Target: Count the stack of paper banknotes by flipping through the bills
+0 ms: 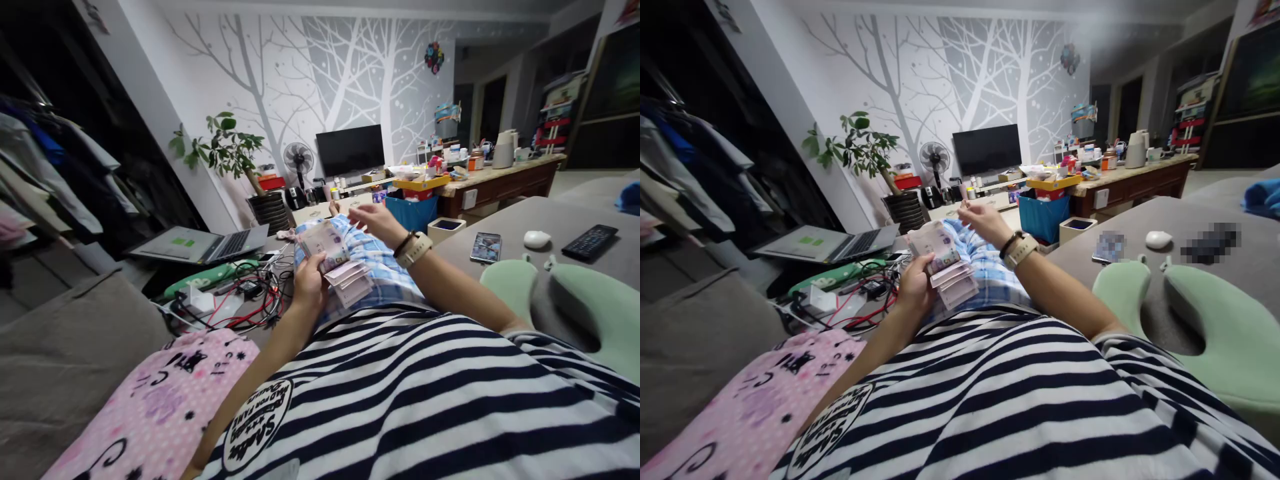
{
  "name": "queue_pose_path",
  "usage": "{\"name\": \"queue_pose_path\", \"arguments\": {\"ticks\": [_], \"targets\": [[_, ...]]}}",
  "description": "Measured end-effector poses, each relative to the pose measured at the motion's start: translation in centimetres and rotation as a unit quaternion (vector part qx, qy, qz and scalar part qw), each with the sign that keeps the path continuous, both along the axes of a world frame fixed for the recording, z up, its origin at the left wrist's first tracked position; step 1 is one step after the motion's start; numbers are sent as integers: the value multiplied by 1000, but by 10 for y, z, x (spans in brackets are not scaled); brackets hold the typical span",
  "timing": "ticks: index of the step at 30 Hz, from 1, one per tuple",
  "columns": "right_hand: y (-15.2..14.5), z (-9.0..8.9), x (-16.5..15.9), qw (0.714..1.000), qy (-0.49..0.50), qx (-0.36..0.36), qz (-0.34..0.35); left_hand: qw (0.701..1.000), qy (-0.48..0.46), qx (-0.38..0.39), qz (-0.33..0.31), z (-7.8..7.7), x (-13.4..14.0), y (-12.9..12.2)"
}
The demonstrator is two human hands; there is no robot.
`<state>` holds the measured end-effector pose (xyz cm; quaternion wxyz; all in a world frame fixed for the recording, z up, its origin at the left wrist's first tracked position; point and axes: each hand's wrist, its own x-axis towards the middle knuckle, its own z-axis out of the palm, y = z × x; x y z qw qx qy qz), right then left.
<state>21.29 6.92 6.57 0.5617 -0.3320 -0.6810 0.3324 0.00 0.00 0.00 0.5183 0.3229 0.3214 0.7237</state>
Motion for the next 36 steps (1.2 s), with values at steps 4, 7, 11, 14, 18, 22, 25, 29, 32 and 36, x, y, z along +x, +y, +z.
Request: {"name": "queue_pose_path", "arguments": {"ticks": [4, 7, 11, 14, 18, 22, 25, 29, 32, 36], "targets": [[-35, -41, -13, 998, -46, 26, -15, 999, 10, 12, -30, -6, 3, 0], [-46, -60, -11, 998, -59, 21, -11, 998, 27, 27, -42, -13, 4, -1], [-45, -67, -19, 999, -30, 19, -23, 997, 35, 31, -53, -18, 4, 0], [-45, -69, -23, 1000, -3, -2, -31, 998, 21, 18, -58, -18, 5, 3], [-48, -69, -22, 999, 25, 2, -34, 998, -15, -3, -67, -16, 6, 7], [-52, -67, -22, 999, 40, 29, -7, 995, -62, -26, -75, -13, 5, 9], [-51, -67, -25, 996, 58, 48, 37, 995, -78, -39, -58, -10, 5, 8], [-48, -68, -25, 993, 62, 64, 75, 996, -73, -20, -44, -11, 8, 9], [-46, -70, -23, 992, 51, 77, 87, 997, -57, -9, -46, -14, 8, 12], [-46, -71, -22, 990, 47, 90, 97, 999, -20, -2, -38, -17, 3, 14]]}}
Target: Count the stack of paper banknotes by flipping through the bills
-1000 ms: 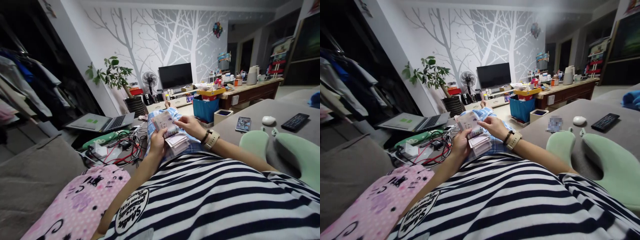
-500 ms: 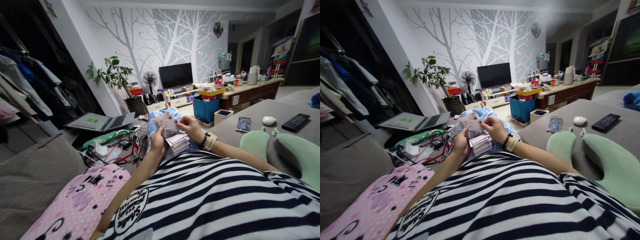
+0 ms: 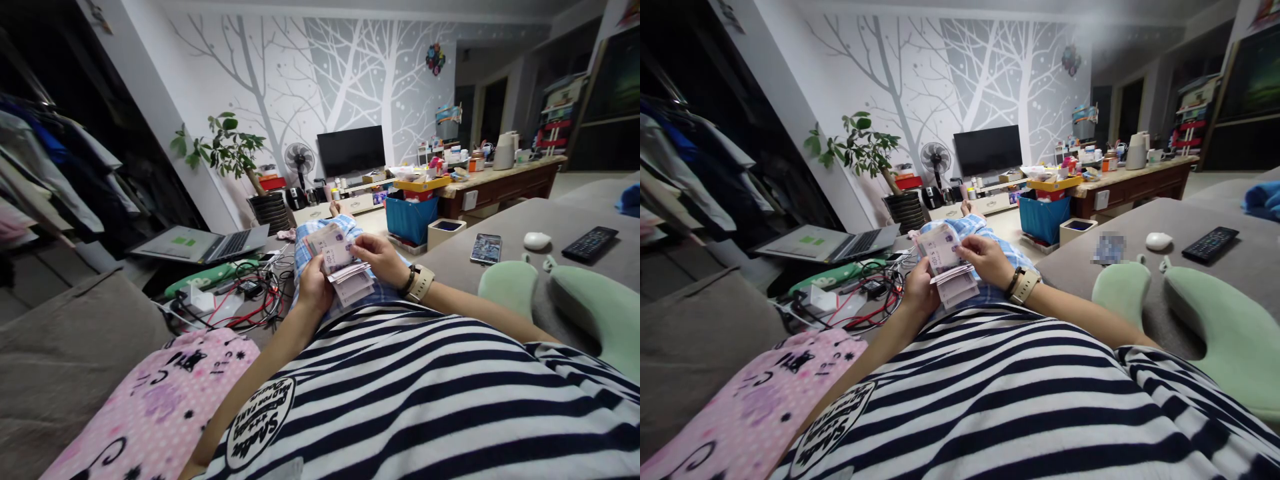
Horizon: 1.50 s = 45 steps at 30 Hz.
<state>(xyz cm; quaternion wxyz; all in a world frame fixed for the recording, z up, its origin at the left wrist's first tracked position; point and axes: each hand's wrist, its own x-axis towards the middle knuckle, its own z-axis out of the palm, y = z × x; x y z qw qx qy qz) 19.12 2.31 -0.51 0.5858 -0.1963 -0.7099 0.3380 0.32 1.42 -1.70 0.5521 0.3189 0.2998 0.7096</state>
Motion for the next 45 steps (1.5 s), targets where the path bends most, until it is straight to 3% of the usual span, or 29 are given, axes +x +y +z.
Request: {"name": "queue_pose_path", "arguments": {"ticks": [12, 19, 30, 45], "targets": [[-2, -1, 1, 1000, 3, -8, -3, 999, -36, 17, -20, -1, 7, -2], [5, -2, -2, 990, 37, -92, -96, 1000, -15, 8, -18, 4, 6, -14], [3, -3, 0, 995, 5, -75, -71, 997, -65, -5, -36, 2, 9, -7], [-8, 4, -3, 996, 43, -72, -25, 999, -28, 2, -18, -5, 6, 1]]}}
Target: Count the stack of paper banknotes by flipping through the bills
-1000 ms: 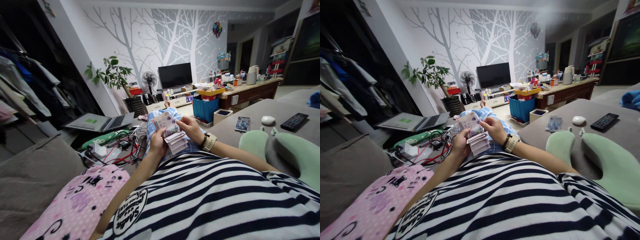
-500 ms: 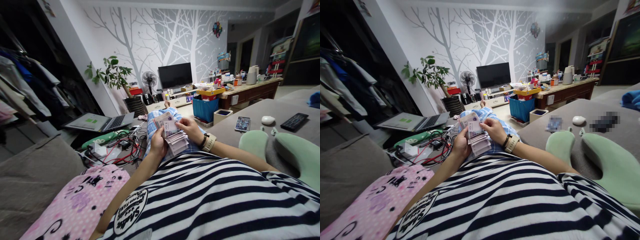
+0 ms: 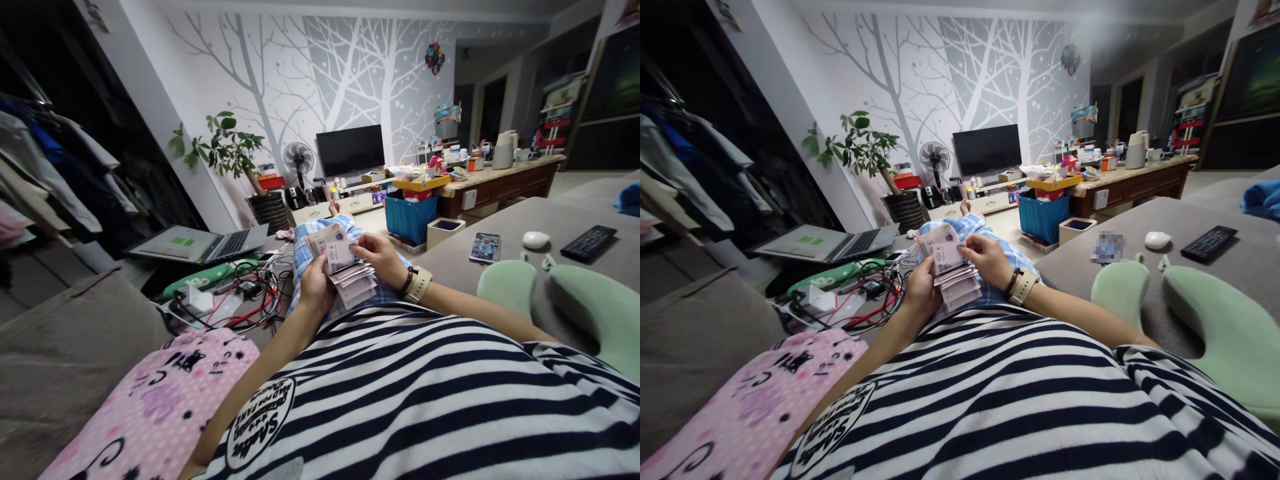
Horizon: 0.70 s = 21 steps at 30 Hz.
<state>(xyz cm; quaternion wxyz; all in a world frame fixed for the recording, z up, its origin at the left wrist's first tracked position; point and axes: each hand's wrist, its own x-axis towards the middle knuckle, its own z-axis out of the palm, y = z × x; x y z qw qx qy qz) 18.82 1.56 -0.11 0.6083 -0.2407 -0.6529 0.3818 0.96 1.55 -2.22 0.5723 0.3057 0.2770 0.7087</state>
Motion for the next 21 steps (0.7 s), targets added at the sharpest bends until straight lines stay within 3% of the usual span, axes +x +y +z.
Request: {"name": "queue_pose_path", "arguments": {"ticks": [21], "targets": [[9, -7, 1, 999, -31, 37, 8, 1000, -3, 11, -14, 0, -1, 1]]}}
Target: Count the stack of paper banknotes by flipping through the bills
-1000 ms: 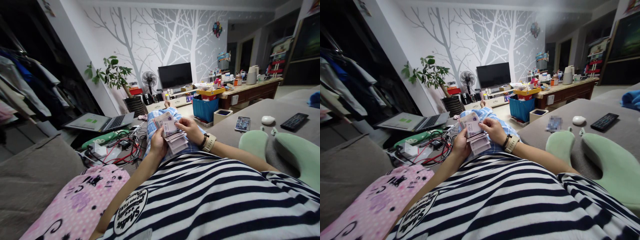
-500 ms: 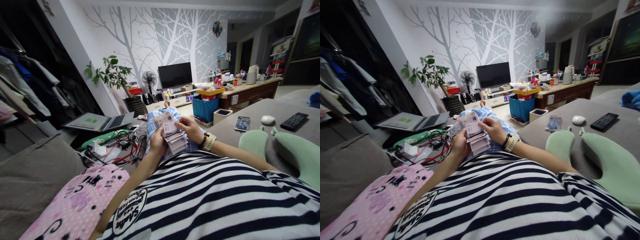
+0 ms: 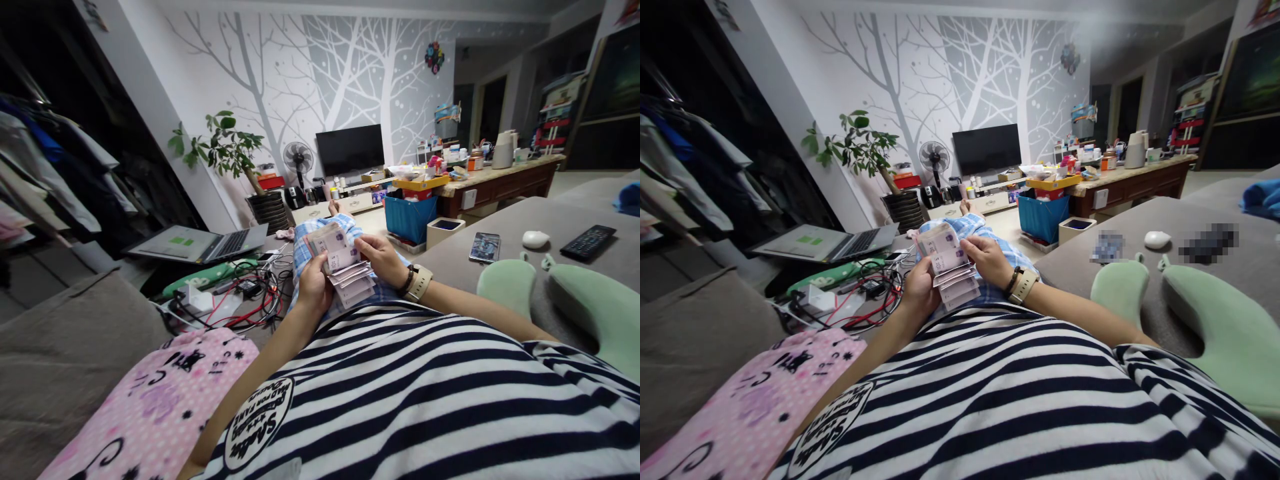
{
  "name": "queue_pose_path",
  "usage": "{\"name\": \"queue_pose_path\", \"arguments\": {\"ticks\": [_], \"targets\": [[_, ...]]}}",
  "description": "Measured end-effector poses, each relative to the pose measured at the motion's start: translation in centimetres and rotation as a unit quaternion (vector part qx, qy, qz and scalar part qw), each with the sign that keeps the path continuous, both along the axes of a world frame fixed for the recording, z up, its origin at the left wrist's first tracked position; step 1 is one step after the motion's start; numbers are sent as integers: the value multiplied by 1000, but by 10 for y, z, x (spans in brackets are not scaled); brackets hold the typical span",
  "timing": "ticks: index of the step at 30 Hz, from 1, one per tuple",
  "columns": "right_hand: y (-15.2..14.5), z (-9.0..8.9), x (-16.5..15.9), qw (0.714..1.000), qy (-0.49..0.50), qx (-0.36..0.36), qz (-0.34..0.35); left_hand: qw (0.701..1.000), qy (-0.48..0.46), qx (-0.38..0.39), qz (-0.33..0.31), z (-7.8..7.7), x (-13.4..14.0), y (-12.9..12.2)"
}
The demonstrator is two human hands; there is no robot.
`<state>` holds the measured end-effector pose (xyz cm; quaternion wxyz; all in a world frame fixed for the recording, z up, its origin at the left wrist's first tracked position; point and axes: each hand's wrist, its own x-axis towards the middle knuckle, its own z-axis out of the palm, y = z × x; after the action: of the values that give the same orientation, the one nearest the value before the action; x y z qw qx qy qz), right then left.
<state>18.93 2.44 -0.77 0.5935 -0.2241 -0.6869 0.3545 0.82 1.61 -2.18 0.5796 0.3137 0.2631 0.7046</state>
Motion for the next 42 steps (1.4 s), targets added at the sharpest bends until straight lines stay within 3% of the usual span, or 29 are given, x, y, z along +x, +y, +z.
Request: {"name": "queue_pose_path", "arguments": {"ticks": [5, 14, 29, 42], "targets": [[-2, 0, 2, 1000, -4, 7, 11, 1000, 6, -8, 11, 3, 0, -4], [-1, 4, 2, 996, 19, -67, -59, 1000, 24, 15, 6, 2, 0, -10], [-1, 2, -1, 995, 33, -54, -72, 1000, -4, -19, -8, 2, 2, -4], [-6, 4, 0, 998, 40, -36, 15, 1000, -6, -20, 3, 2, 1, -2]]}}
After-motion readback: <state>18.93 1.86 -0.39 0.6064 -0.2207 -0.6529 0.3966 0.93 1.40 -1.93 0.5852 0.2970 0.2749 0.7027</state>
